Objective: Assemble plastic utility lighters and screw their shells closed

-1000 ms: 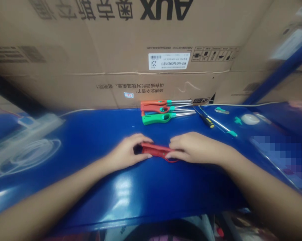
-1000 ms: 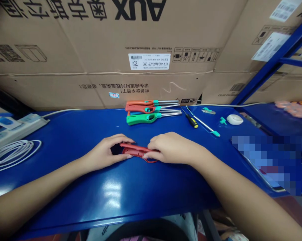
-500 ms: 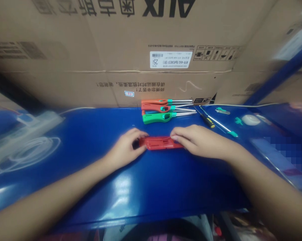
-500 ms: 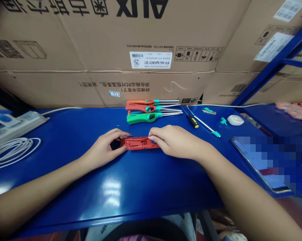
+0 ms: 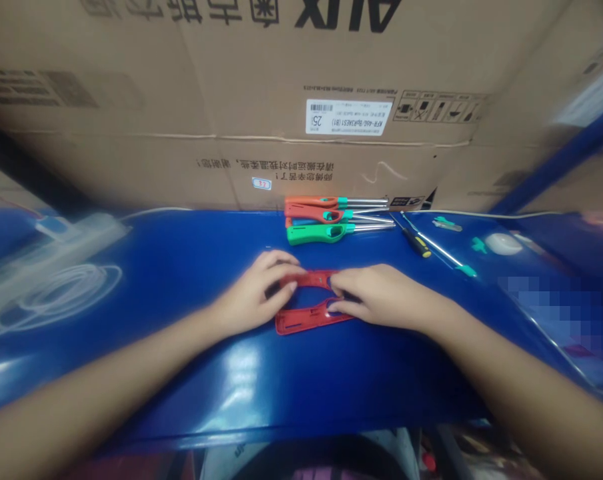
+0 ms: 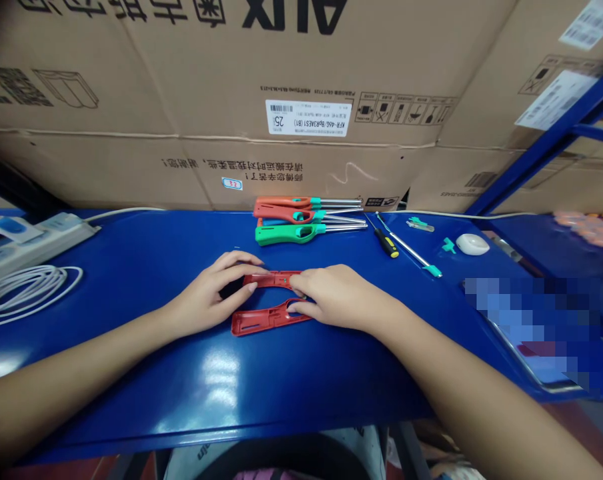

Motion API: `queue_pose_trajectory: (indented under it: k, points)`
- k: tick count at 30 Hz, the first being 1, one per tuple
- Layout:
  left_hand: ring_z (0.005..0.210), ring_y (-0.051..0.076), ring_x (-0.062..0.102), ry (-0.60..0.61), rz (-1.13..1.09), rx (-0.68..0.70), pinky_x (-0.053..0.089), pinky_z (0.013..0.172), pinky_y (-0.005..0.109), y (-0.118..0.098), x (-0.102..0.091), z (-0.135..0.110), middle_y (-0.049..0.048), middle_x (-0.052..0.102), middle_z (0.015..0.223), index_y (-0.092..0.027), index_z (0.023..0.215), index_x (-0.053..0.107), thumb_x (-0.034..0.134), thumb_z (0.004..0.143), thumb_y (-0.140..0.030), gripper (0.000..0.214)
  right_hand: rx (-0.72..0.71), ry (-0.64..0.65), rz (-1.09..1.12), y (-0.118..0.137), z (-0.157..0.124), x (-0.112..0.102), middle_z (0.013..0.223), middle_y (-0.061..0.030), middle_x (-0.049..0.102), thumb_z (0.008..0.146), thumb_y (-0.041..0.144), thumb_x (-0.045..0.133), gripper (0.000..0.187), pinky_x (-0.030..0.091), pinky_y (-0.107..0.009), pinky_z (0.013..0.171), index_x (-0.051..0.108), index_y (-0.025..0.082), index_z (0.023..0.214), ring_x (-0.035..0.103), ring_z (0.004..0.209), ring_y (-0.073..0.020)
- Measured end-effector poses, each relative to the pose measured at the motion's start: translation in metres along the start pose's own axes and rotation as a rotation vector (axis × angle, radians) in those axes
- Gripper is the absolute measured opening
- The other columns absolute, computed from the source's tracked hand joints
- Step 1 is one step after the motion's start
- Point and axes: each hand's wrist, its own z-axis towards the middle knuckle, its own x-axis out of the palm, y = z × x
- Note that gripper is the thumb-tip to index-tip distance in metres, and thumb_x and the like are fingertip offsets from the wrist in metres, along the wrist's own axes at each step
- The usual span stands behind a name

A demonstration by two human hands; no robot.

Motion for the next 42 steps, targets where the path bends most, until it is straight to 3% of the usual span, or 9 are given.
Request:
queue_pose_trajectory:
  k: [3,11,18,29,32,34,37,39,42]
  points:
    - [0.12,0.023,0.055,0.007,-0.023,0.036,0.044,0.107,0.042,-0.004,-0.004,-0.001,0.0079,0.061,0.124,-0.024,0.12,0.066,0.054,0.097,-0.024,0.025,0.006,-0.02,-0.018,-0.003,0.0,-0.001,0.096,-0.0032,0.068,0.096,0.042,0.06,0.021,0.033,-0.027,0.059,0.058,0.021,0.098,0.06,0.074,-0.0179]
    - [0.112,0.024,0.059,0.196,-0.03,0.159,0.047,0.102,0.043,-0.008,-0.005,-0.004,0.0081,0.066,0.122,-0.021,0.125,0.062,0.057,0.084,-0.01,0.043,-0.028,-0.023,-0.054,-0.006,-0.002,0.003,0.099,-0.0041,0.063,0.1,0.029,0.048,0.011,0.036,-0.028,0.062,0.055,0.021,0.103,0.06,0.076,-0.0176]
    - [0.108,0.019,0.059,0.158,-0.083,0.122,0.05,0.096,0.035,-0.004,-0.002,-0.004,0.0071,0.066,0.116,-0.019,0.126,0.061,0.049,0.088,-0.004,0.042,-0.025,-0.033,-0.054,-0.005,-0.002,0.001,0.099,-0.0044,0.063,0.098,0.024,0.048,0.007,0.036,-0.028,0.062,0.055,0.02,0.099,0.058,0.076,-0.0174]
    - [0.11,0.02,0.057,0.186,-0.068,0.125,0.049,0.099,0.036,-0.005,-0.003,-0.003,0.0065,0.064,0.118,-0.02,0.128,0.06,0.048,0.081,0.0,0.052,-0.029,-0.066,0.002,-0.003,-0.002,0.003,0.099,-0.0043,0.068,0.098,0.027,0.053,0.009,0.04,-0.028,0.064,0.059,0.02,0.102,0.062,0.076,-0.0174]
    - [0.108,0.02,0.057,0.184,-0.061,0.119,0.049,0.097,0.037,-0.005,-0.003,-0.002,0.0063,0.064,0.116,-0.019,0.126,0.061,0.048,0.08,0.0,0.052,-0.016,-0.111,-0.019,-0.015,-0.003,-0.006,0.101,-0.004,0.071,0.099,0.036,0.052,0.018,0.042,-0.028,0.067,0.063,0.023,0.102,0.065,0.081,-0.0186]
    - [0.103,0.02,0.058,0.186,-0.049,0.105,0.05,0.093,0.037,-0.005,-0.003,-0.002,0.006,0.065,0.111,-0.019,0.123,0.063,0.048,0.078,0.0,0.051,0.168,-0.254,-0.076,-0.038,-0.007,-0.018,0.106,-0.005,0.073,0.1,0.038,0.046,0.025,0.043,-0.03,0.071,0.066,0.024,0.103,0.066,0.09,-0.0216]
    - [0.097,0.021,0.057,0.188,-0.043,0.097,0.05,0.088,0.038,-0.006,-0.003,-0.002,0.0057,0.065,0.105,-0.02,0.12,0.065,0.047,0.077,-0.001,0.051,0.659,-0.417,-0.21,-0.086,-0.02,-0.034,0.114,-0.0108,0.072,0.097,0.033,0.044,0.027,0.045,-0.034,0.073,0.067,0.021,0.106,0.066,0.103,-0.0286]
    - [0.097,0.021,0.058,0.187,-0.045,0.102,0.05,0.088,0.039,-0.005,-0.003,-0.002,0.0056,0.064,0.103,-0.02,0.12,0.065,0.047,0.077,-0.001,0.05,0.966,-0.294,-0.16,-0.119,-0.029,-0.037,0.119,-0.0135,0.07,0.09,0.028,0.051,0.026,0.046,-0.035,0.075,0.067,0.021,0.109,0.065,0.107,-0.0314]
    - [0.095,0.021,0.058,0.187,-0.033,0.094,0.05,0.088,0.038,-0.005,-0.004,-0.002,0.005,0.063,0.101,-0.02,0.121,0.065,0.047,0.077,-0.002,0.051,1.118,-0.189,-0.083,-0.153,-0.04,-0.031,0.101,-0.0201,0.073,0.074,0.023,0.065,0.021,0.048,-0.038,0.068,0.071,0.014,0.092,0.069,0.09,-0.0342]
